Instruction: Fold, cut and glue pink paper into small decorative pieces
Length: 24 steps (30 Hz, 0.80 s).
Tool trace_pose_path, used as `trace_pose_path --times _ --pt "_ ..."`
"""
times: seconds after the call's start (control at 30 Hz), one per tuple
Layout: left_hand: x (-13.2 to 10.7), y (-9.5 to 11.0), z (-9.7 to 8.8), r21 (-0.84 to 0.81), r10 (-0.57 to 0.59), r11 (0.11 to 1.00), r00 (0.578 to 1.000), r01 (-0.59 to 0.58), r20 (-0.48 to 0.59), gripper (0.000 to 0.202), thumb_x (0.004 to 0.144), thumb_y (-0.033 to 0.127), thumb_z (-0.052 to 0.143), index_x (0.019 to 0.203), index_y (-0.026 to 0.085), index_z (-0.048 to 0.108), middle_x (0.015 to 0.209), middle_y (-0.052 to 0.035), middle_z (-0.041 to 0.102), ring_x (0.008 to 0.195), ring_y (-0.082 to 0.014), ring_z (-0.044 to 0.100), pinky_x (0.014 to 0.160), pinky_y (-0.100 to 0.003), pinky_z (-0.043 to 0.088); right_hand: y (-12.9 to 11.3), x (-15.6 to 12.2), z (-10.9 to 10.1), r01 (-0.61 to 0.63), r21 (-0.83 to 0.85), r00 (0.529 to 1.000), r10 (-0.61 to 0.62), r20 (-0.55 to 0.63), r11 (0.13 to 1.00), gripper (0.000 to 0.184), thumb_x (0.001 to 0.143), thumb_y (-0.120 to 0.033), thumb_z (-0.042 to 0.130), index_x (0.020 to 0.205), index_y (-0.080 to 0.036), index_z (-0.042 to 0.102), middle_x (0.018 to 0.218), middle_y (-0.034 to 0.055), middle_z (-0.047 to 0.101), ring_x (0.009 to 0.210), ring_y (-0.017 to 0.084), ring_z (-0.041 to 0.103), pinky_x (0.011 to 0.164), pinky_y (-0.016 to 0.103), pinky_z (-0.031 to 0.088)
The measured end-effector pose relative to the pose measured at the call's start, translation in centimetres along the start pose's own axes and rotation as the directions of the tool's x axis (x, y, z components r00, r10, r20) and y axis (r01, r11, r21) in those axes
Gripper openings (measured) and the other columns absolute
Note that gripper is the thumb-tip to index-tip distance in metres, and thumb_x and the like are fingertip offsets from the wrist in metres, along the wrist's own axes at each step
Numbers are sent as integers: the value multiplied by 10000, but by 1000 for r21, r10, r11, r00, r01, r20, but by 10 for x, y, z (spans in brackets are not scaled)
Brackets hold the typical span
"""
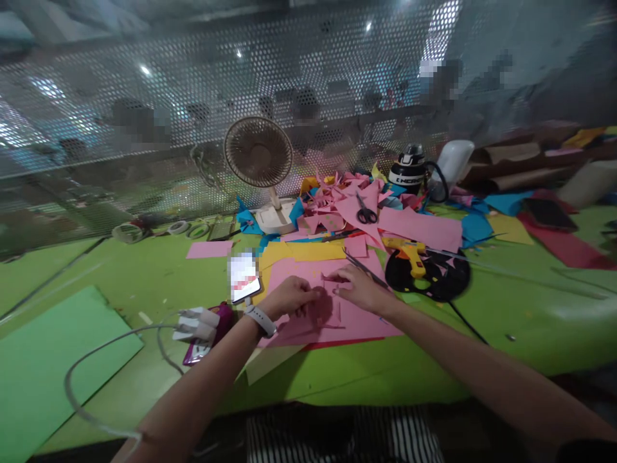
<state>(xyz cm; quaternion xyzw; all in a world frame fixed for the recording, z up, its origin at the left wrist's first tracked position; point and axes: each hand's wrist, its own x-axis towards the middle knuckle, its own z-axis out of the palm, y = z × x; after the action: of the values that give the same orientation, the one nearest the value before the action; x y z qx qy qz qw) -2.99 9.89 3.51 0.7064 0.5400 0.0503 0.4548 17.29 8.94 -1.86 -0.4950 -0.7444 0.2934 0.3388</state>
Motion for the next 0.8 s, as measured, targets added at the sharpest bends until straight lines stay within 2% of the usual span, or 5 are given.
trace_pose_path --times 0.07,0.13,0.3,0.43,0.8 --pt "-8 0 3 73 192 981 964 -181 -182 381 811 510 455 694 158 543 517 5 543 455 -113 511 442 -220 380 2 1 1 -1 34 1000 1 -4 999 306 730 -179 600 1029 -231 630 1042 68 612 983 225 557 874 396 425" --pt "-16 -2 7 230 423 900 866 -369 -267 322 844 444 452 760 161 582 674 -27 611 601 -129 559 548 -241 438 3 4 2 0 102 1000 2 -17 995 308 748 -193 579 1053 -214 616 1066 75 606 993 217 558 875 385 431" --pt "-25 -6 17 521 759 598 640 -609 -123 240 861 281 474 1055 200 590 1103 -72 609 1018 -182 548 876 -343 447 -7 4 -9 -25 107 998 31 -56 994 238 799 -268 515 1004 -185 604 1025 70 615 917 177 576 810 317 450" --pt "-25 -14 30 656 752 522 657 -545 -52 336 882 264 404 1194 190 503 1246 -74 538 1129 -188 499 997 -396 368 -24 -8 -19 -84 -172 994 94 51 982 149 778 -321 535 770 -198 617 801 27 611 692 155 559 653 288 432" --pt "-30 -31 39 849 624 426 781 -314 -24 480 916 344 338 1354 149 322 1356 -77 441 1241 -200 383 1059 -397 253 -39 -21 -8 -102 -237 965 154 212 966 221 745 -310 594 945 -220 572 901 21 574 768 166 541 673 277 399"
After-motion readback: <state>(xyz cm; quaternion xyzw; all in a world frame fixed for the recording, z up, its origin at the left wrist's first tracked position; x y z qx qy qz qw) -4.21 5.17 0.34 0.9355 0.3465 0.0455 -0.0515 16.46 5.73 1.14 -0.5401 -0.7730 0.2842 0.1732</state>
